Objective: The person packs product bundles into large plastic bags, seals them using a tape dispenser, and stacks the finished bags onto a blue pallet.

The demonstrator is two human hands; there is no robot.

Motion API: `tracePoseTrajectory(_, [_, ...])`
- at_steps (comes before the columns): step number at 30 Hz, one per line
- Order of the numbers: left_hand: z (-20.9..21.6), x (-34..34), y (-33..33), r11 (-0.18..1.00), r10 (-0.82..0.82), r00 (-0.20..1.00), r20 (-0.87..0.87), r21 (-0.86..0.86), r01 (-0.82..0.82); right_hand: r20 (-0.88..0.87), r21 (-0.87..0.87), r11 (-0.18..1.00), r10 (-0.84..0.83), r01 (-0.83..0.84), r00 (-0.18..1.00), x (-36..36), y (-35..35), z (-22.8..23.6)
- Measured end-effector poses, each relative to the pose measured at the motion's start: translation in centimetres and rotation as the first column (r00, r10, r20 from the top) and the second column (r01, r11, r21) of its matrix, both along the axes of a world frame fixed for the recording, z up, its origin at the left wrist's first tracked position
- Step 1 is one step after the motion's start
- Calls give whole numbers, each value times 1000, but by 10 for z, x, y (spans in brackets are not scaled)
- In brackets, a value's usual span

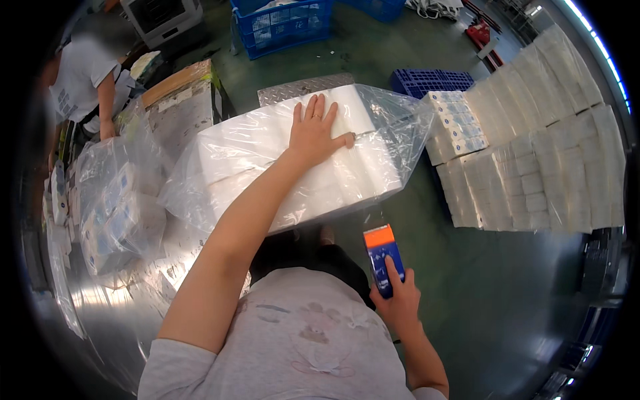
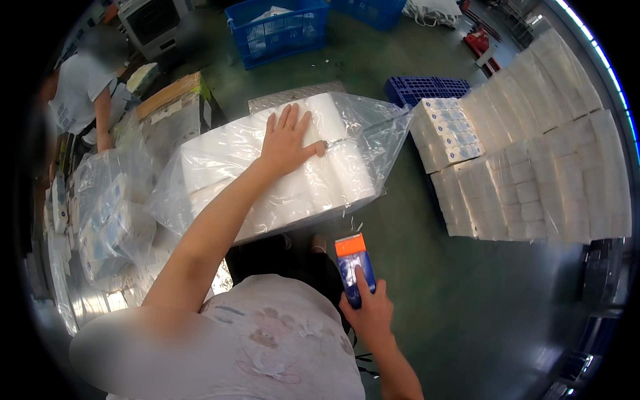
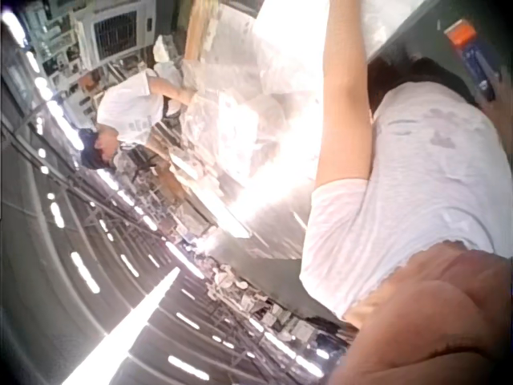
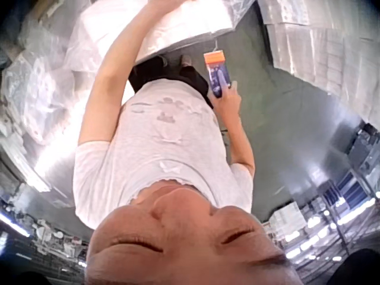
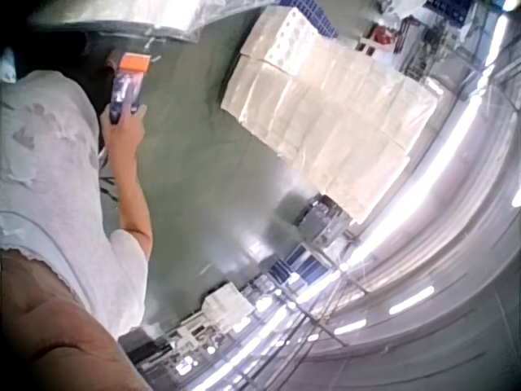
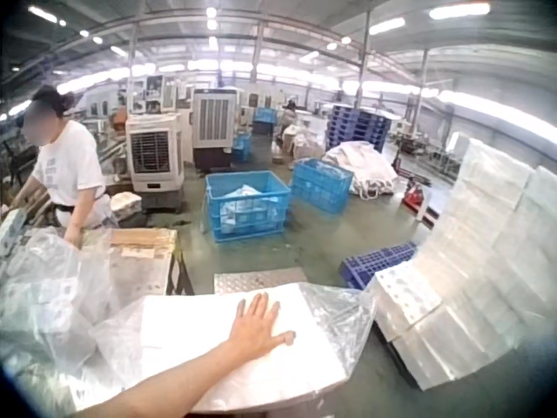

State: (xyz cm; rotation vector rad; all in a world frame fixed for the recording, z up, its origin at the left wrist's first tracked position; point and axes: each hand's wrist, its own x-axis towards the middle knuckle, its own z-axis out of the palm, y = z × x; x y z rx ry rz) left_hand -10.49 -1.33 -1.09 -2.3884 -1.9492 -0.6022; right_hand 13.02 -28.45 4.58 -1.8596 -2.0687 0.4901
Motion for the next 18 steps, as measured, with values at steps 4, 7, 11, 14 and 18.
tracePoseTrajectory(4, [1,25,-34,957,-271,961,57,125,263,80,25,1000,-4,2,997,-11,25,-9])
tracePoseTrajectory(7, [16,54,-76,917,-398,911,104,52,395,63,-101,995,-20,27,998,-7,46,-6])
tracePoseTrajectory(11, [4,61,-89,917,-400,917,11,17,399,-37,-215,977,-21,12,999,1,79,0])
tracePoseTrajectory(14, [8,67,-91,927,-375,925,-56,-2,376,-190,-371,927,-20,-53,981,13,109,3])
tracePoseTrajectory(18, [1,65,-92,946,-318,947,-39,62,320,-182,-397,908,60,-129,981,20,134,-12])
